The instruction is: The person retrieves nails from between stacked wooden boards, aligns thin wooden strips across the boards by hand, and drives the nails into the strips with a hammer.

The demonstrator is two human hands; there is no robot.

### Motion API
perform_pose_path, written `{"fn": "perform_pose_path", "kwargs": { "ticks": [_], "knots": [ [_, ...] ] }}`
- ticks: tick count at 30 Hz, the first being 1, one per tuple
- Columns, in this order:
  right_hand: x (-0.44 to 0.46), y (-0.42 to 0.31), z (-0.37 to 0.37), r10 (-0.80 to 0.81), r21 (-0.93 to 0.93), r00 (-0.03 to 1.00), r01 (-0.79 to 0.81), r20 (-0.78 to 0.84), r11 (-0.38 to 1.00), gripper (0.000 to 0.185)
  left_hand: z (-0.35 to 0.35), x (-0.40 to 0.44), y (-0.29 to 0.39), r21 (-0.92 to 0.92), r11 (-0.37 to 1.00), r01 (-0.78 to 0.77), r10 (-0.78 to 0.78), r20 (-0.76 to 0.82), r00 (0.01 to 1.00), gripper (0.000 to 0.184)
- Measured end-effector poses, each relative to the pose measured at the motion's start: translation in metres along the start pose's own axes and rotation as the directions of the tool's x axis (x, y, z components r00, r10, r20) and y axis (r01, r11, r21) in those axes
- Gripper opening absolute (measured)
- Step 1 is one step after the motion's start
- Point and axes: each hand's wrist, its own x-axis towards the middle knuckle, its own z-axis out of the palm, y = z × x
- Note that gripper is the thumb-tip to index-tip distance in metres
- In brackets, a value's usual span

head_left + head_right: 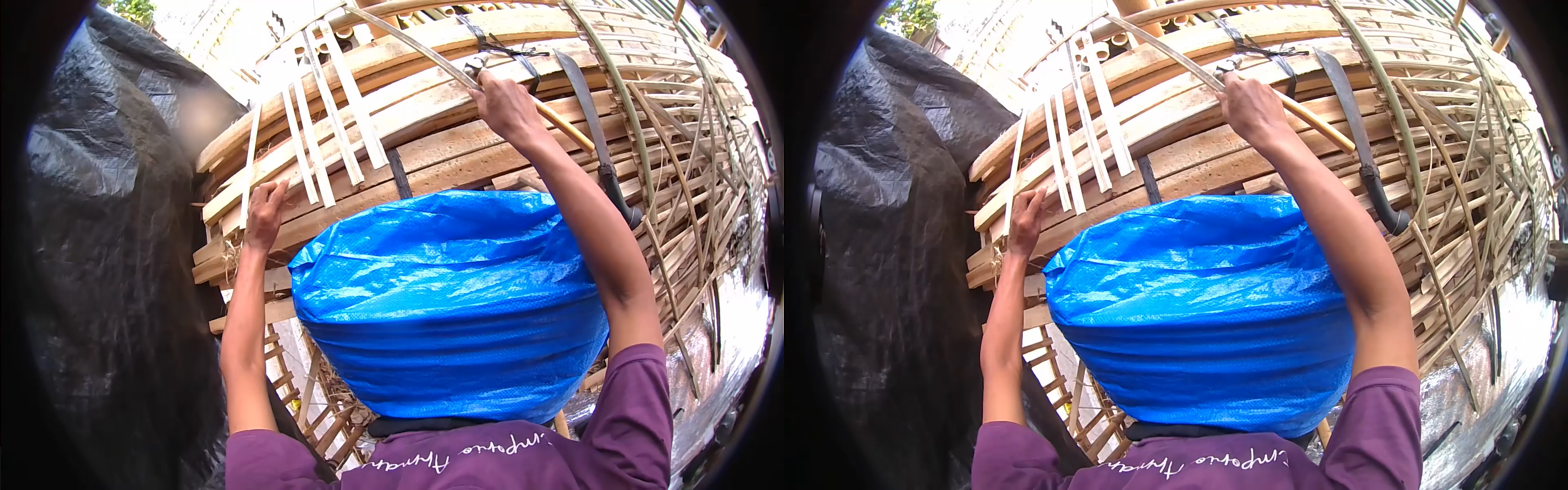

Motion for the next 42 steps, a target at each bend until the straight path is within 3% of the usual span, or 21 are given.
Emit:
{"fn": "perform_pose_path", "kwargs": {
  "ticks": [15,17,21,23,28,36,42],
  "knots": [
    [0.01,0.004,0.028,0.022,0.058,0.999,-0.02,-0.042,0.998,0.027,0.005,0.002,-0.014,0.017,1.0,-0.024,0.024,-0.022,0.999,0.038],
    [0.006,0.007,0.027,-0.039,0.039,0.995,0.042,-0.089,0.998,0.032,0.006,-0.001,-0.013,-0.025,1.0,0.013,-0.013,-0.017,1.0,0.041],
    [0.0,0.017,0.014,-0.015,0.016,1.0,0.015,-0.027,1.0,0.036,0.005,-0.005,-0.01,-0.055,0.996,0.072,-0.071,0.027,0.997,0.044],
    [0.004,0.026,0.01,-0.035,0.063,0.999,0.033,0.033,0.997,0.041,0.005,-0.002,-0.01,-0.014,1.0,0.01,-0.01,0.004,1.0,0.047],
    [0.009,0.029,0.013,-0.041,0.096,0.998,0.036,0.049,0.995,0.033,0.006,-0.003,-0.01,-0.023,1.0,0.017,-0.017,0.023,1.0,0.046],
    [0.013,0.03,0.027,-0.027,0.145,0.986,0.052,-0.165,0.988,0.029,0.012,-0.001,-0.01,-0.013,1.0,-0.003,0.003,0.008,1.0,0.045],
    [0.015,0.028,0.023,0.037,0.159,0.991,-0.016,-0.128,0.987,0.029,0.009,0.0,-0.003,-0.02,1.0,0.001,-0.001,0.008,1.0,0.044]
  ]
}}
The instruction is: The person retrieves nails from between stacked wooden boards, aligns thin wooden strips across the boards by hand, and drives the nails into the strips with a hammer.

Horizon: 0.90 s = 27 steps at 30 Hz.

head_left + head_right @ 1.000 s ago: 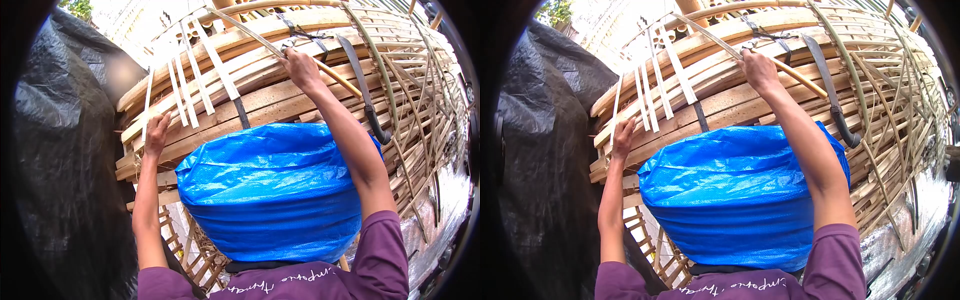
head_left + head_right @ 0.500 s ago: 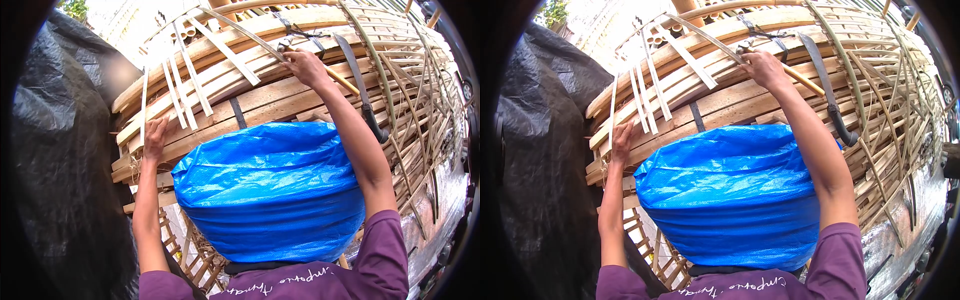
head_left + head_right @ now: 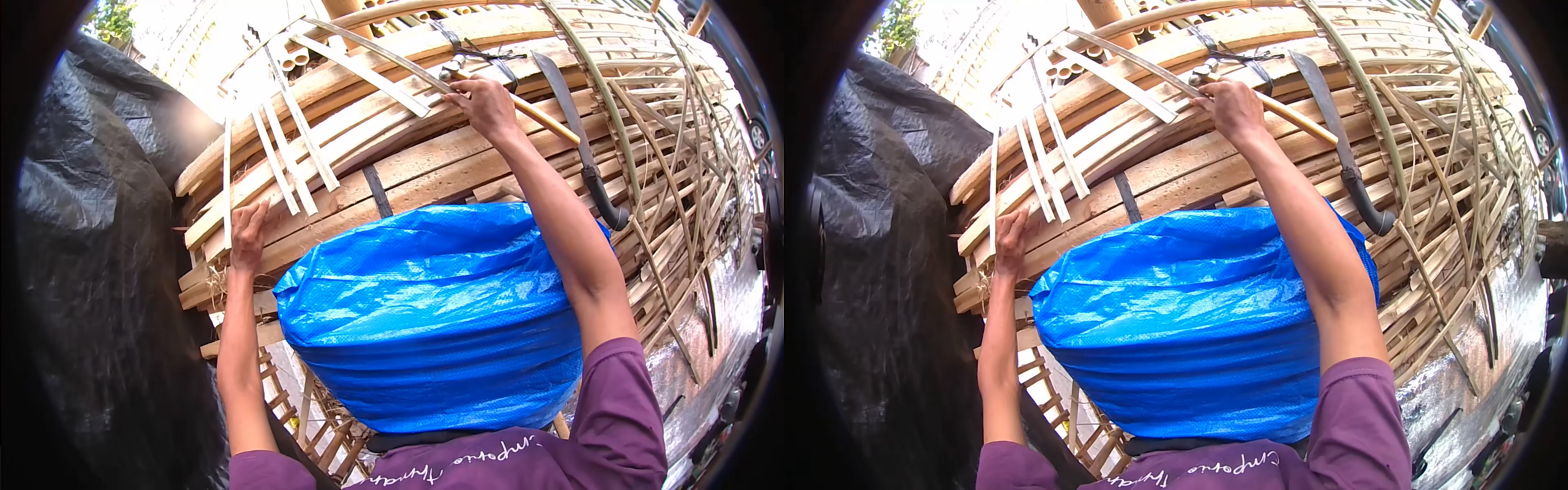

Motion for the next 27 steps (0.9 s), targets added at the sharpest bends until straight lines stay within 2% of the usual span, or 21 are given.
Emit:
{"fn": "perform_pose_path", "kwargs": {
  "ticks": [1,3,4,7,8,9,11,13,15,16,17,18,19,21,22,24,25,27],
  "knots": [
    [0.001,0.005,0.004,0.0,0.004,1.0,0.0,0.0,1.0,0.029,-0.001,0.003,0.003,0.003,1.0,0.0,0.0,0.002,1.0,0.044],
    [0.002,0.011,0.013,-0.055,0.046,0.992,0.061,-0.115,0.997,0.026,-0.003,0.005,0.008,0.01,1.0,-0.017,0.017,-0.021,1.0,0.044],
    [0.001,0.005,0.008,0.004,0.059,0.999,-0.001,-0.053,0.998,0.026,-0.003,0.006,0.009,0.021,1.0,-0.016,0.017,-0.016,1.0,0.044],
    [0.002,0.007,0.008,0.036,0.062,0.999,-0.033,-0.035,0.998,0.031,0.001,-0.001,0.009,0.109,0.993,0.044,-0.044,0.001,0.999,0.046],
    [0.004,0.009,0.01,0.051,0.048,0.998,-0.049,-0.041,0.998,0.032,0.005,-0.001,0.014,0.143,0.987,0.069,-0.064,-0.044,0.997,0.047],
    [0.004,0.01,0.012,0.072,0.072,0.997,-0.069,-0.037,0.995,0.034,0.002,-0.002,0.022,0.193,0.972,0.136,-0.143,0.022,0.989,0.045],
    [0.003,0.009,0.012,0.07,0.087,0.997,-0.066,-0.034,0.994,0.032,0.01,-0.008,0.042,0.199,0.971,0.135,-0.121,-0.083,0.989,0.044],
    [0.003,0.011,0.014,0.029,0.112,0.998,-0.024,-0.046,0.993,0.033,0.007,-0.019,0.063,0.08,0.969,0.234,-0.215,-0.195,0.957,0.046],
    [0.005,0.011,0.015,0.032,0.104,0.999,-0.027,-0.043,0.994,0.033,-0.004,-0.028,0.066,0.133,0.96,0.248,-0.208,-0.259,0.943,0.05],
    [0.003,0.011,0.014,0.045,0.089,0.998,-0.041,-0.039,0.995,0.033,-0.011,-0.03,0.067,0.098,0.883,0.46,-0.392,-0.387,0.835,0.051],
    [0.002,0.012,0.015,0.044,0.089,0.998,-0.041,-0.034,0.995,0.033,-0.016,-0.034,0.067,0.035,0.762,0.646,-0.547,-0.499,0.672,0.053],
    [0.004,0.012,0.016,0.046,0.078,0.998,-0.043,-0.043,0.996,0.033,-0.012,-0.045,0.05,-0.108,0.653,0.749,-0.708,-0.439,0.554,0.05],
    [0.004,0.013,0.016,0.051,0.066,0.997,-0.048,-0.053,0.997,0.033,-0.009,-0.054,0.031,-0.125,0.559,0.82,-0.799,-0.347,0.492,0.045],
    [0.004,0.013,0.018,0.045,0.068,0.997,-0.04,-0.063,0.997,0.033,0.007,-0.065,0.0,-0.397,0.517,0.758,-0.854,-0.303,0.424,0.037],
    [0.003,0.012,0.017,0.04,0.08,0.997,-0.035,-0.059,0.996,0.033,0.009,-0.063,-0.003,-0.399,0.523,0.753,-0.85,-0.307,0.428,0.037],
    [0.001,0.011,0.016,0.053,0.081,0.998,-0.05,-0.04,0.995,0.033,0.015,-0.06,-0.008,-0.434,0.425,0.794,-0.905,-0.175,0.388,0.033],
    [0.0,0.012,0.016,0.057,0.077,0.998,-0.053,-0.04,0.996,0.033,0.018,-0.057,-0.006,-0.436,0.425,0.793,-0.905,-0.17,0.39,0.033],
    [0.0,0.013,0.017,0.033,0.058,0.998,-0.03,-0.056,0.998,0.033,0.025,-0.051,-0.003,-0.621,0.341,0.706,-0.94,-0.211,0.268,0.03]
  ]
}}
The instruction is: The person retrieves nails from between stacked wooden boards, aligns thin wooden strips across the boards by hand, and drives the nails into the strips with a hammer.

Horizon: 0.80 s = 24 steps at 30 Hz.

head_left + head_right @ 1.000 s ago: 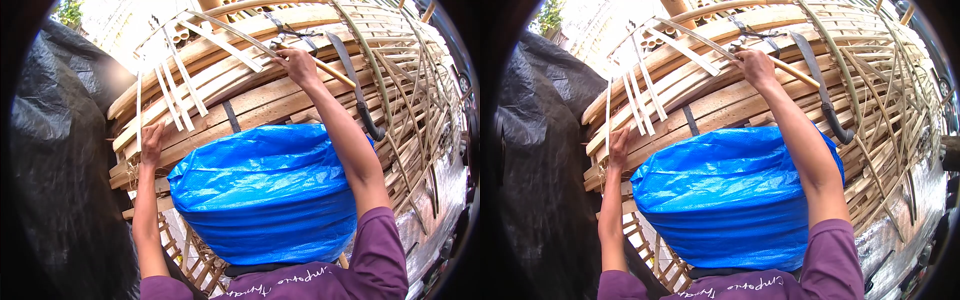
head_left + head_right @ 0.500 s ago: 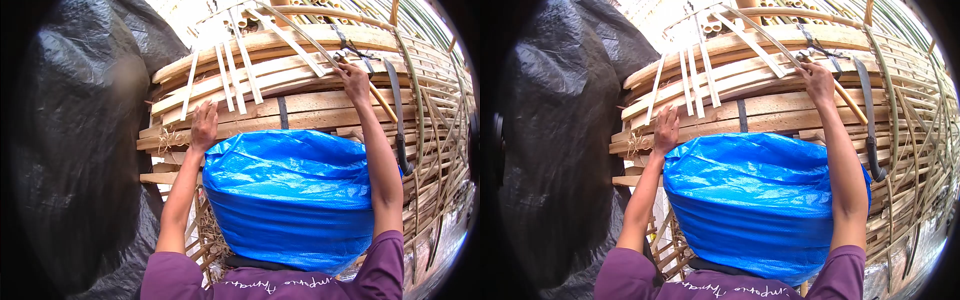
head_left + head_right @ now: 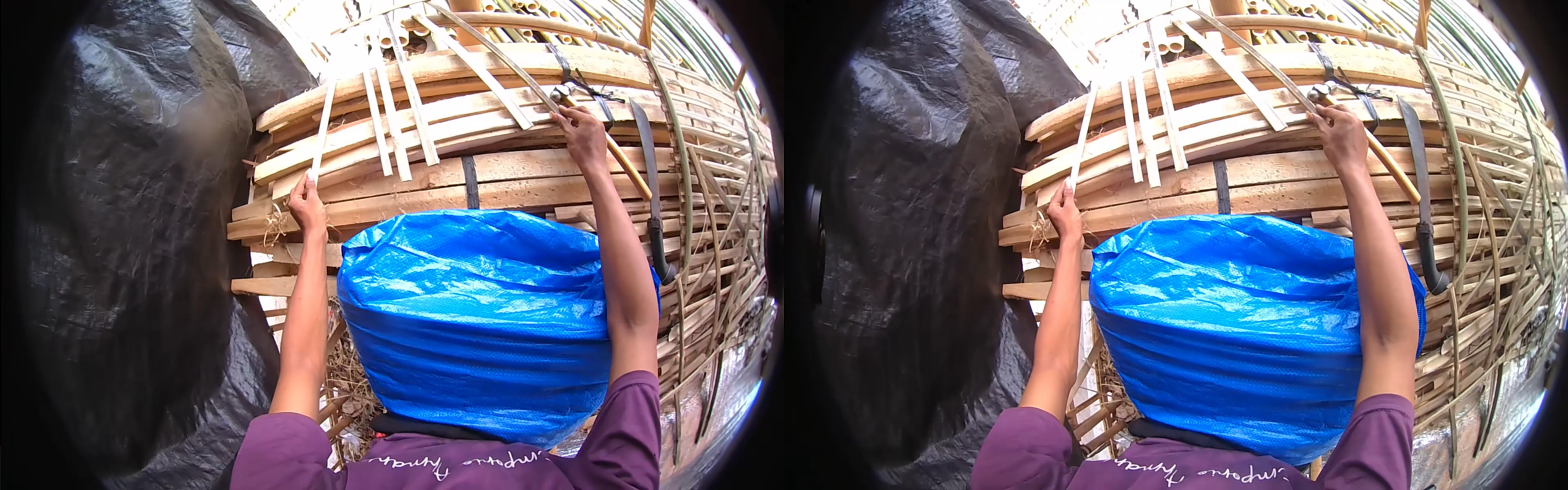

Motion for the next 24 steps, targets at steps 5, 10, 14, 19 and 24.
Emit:
{"fn": "perform_pose_path", "kwargs": {
  "ticks": [5,10,14,19,24],
  "knots": [
    [-0.003,-0.01,-0.004,0.025,0.018,1.0,-0.025,0.0,1.0,0.033,0.011,0.0,0.007,0.003,0.993,0.116,-0.116,-0.016,0.993,0.03],
    [-0.004,-0.004,-0.001,-0.006,0.03,0.999,0.007,-0.044,1.0,0.033,0.012,-0.003,0.015,-0.142,0.978,0.153,-0.155,0.001,0.988,0.029],
    [-0.004,-0.006,-0.001,0.05,0.059,0.998,-0.047,-0.05,0.997,0.027,0.021,-0.001,0.009,-0.09,0.996,0.025,-0.03,-0.054,0.998,0.03],
    [-0.004,-0.009,-0.004,0.108,0.071,0.992,-0.103,-0.072,0.992,0.03,0.029,-0.009,0.014,-0.174,0.981,0.086,-0.105,-0.103,0.989,0.031],
    [-0.004,-0.003,0.003,0.064,0.084,0.989,-0.053,-0.136,0.995,0.027,0.023,-0.009,0.016,-0.18,0.971,0.155,-0.172,-0.079,0.982,0.032]
  ]
}}
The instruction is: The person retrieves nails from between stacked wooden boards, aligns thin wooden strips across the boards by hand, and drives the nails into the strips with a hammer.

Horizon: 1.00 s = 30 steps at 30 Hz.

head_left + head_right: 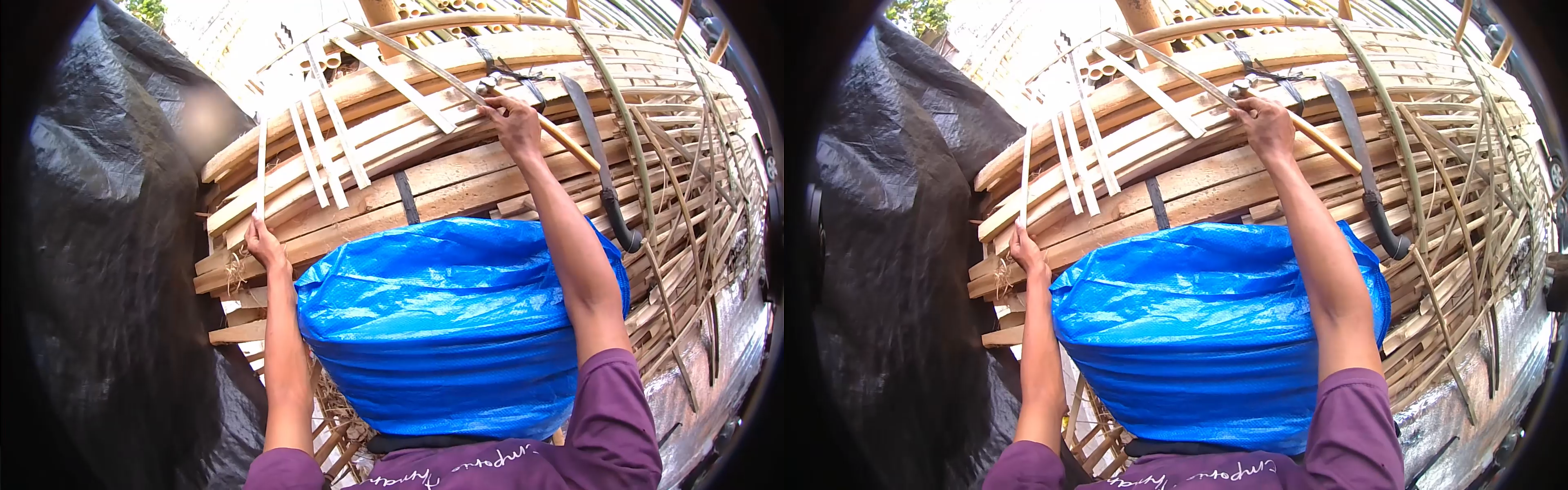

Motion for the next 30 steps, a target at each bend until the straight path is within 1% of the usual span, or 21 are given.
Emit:
{"fn": "perform_pose_path", "kwargs": {
  "ticks": [2,3,4,6,7,9,10,12,14,15,16,18,20,21,22,24,25,26,27,28,30],
  "knots": [
    [0.0,-0.001,0.0,-0.011,-0.004,1.0,0.012,0.01,1.0,0.026,-0.002,-0.004,0.008,-0.192,0.981,0.013,0.0,0.071,0.998,0.036],
    [0.0,0.0,0.001,-0.019,-0.019,1.0,0.019,0.008,1.0,0.025,-0.005,-0.002,0.004,-0.223,0.972,0.078,-0.061,0.082,0.995,0.034],
    [0.0,-0.001,0.0,-0.026,-0.036,1.0,0.026,0.005,0.999,0.025,-0.008,0.0,0.001,-0.224,0.972,0.076,-0.059,0.079,0.995,0.034],
    [0.002,-0.001,-0.002,0.002,-0.033,0.999,0.0,0.036,0.999,0.024,-0.014,0.004,-0.005,-0.339,0.933,0.118,-0.086,0.108,0.99,0.033],
    [0.002,-0.002,-0.003,0.011,-0.031,0.999,-0.01,0.042,0.999,0.027,-0.017,0.008,-0.007,-0.337,0.935,0.114,-0.083,0.104,0.991,0.033],
    [0.0,-0.002,-0.002,0.02,-0.026,0.998,-0.019,0.051,0.999,0.029,-0.023,0.014,-0.012,-0.368,0.917,0.156,-0.095,0.179,0.979,0.031],
    [0.001,0.0,0.0,0.013,-0.023,0.999,-0.013,0.035,1.0,0.03,-0.022,0.013,-0.01,-0.368,0.917,0.153,-0.092,0.177,0.98,0.031],
    [0.001,0.003,0.003,0.005,-0.016,1.0,-0.005,0.018,1.0,0.03,-0.019,0.01,-0.007,-0.386,0.918,0.09,-0.021,0.179,0.984,0.029],
    [0.002,0.004,0.003,-0.003,-0.014,1.0,0.004,0.013,1.0,0.03,-0.017,0.012,-0.013,-0.394,0.916,0.08,-0.02,0.155,0.988,0.027],
    [0.002,0.004,0.004,-0.004,-0.014,1.0,0.004,0.015,1.0,0.03,-0.016,0.014,-0.017,-0.406,0.909,0.092,-0.045,0.124,0.991,0.028],
    [0.002,0.003,0.003,0.006,-0.023,1.0,-0.005,0.023,1.0,0.027,-0.015,0.015,-0.017,-0.417,0.903,0.104,-0.071,0.094,0.993,0.028],
    [0.003,0.002,0.001,0.017,-0.034,0.999,-0.016,0.033,0.999,0.024,-0.014,0.014,-0.02,-0.414,0.905,0.094,-0.064,0.086,0.994,0.03],
    [0.002,-0.004,-0.001,0.046,-0.033,0.998,-0.044,0.044,0.998,0.025,-0.016,0.01,-0.018,-0.407,0.91,0.081,-0.058,0.068,0.996,0.031],
    [0.001,-0.006,-0.004,0.066,-0.033,0.996,-0.064,0.057,0.997,0.025,-0.015,0.01,-0.017,-0.386,0.919,0.078,-0.059,0.06,0.996,0.027],
    [0.002,-0.008,-0.004,0.063,-0.029,0.996,-0.061,0.064,0.998,0.025,-0.015,0.009,-0.017,-0.365,0.928,0.074,-0.06,0.05,0.997,0.023],
    [0.001,-0.006,-0.004,0.031,-0.035,0.998,-0.03,0.046,0.999,0.03,-0.015,0.007,-0.014,-0.373,0.925,0.069,-0.058,0.041,0.998,0.026],
    [0.001,-0.006,-0.003,-0.027,-0.019,1.0,0.027,0.007,0.999,0.031,-0.014,0.007,-0.011,-0.408,0.906,0.109,-0.099,0.044,0.994,0.026],
    [0.002,-0.007,-0.003,-0.029,-0.015,1.0,0.029,0.007,0.999,0.031,-0.013,0.008,-0.008,-0.443,0.884,0.148,-0.14,0.05,0.989,0.027],
    [0.003,-0.006,-0.004,0.014,-0.022,1.0,-0.013,0.028,1.0,0.028,-0.015,0.014,-0.014,-0.49,0.84,0.232,-0.233,0.059,0.971,0.027],
    [0.002,-0.009,-0.005,0.057,-0.031,0.997,-0.056,0.049,0.998,0.026,-0.017,0.017,-0.012,-0.488,0.842,0.232,-0.234,0.058,0.971,0.027],
    [0.004,-0.005,-0.003,0.052,-0.038,0.998,-0.05,0.046,0.998,0.026,-0.019,0.021,-0.01,-0.484,0.802,0.349,-0.339,0.113,0.934,0.025]
  ]
}}
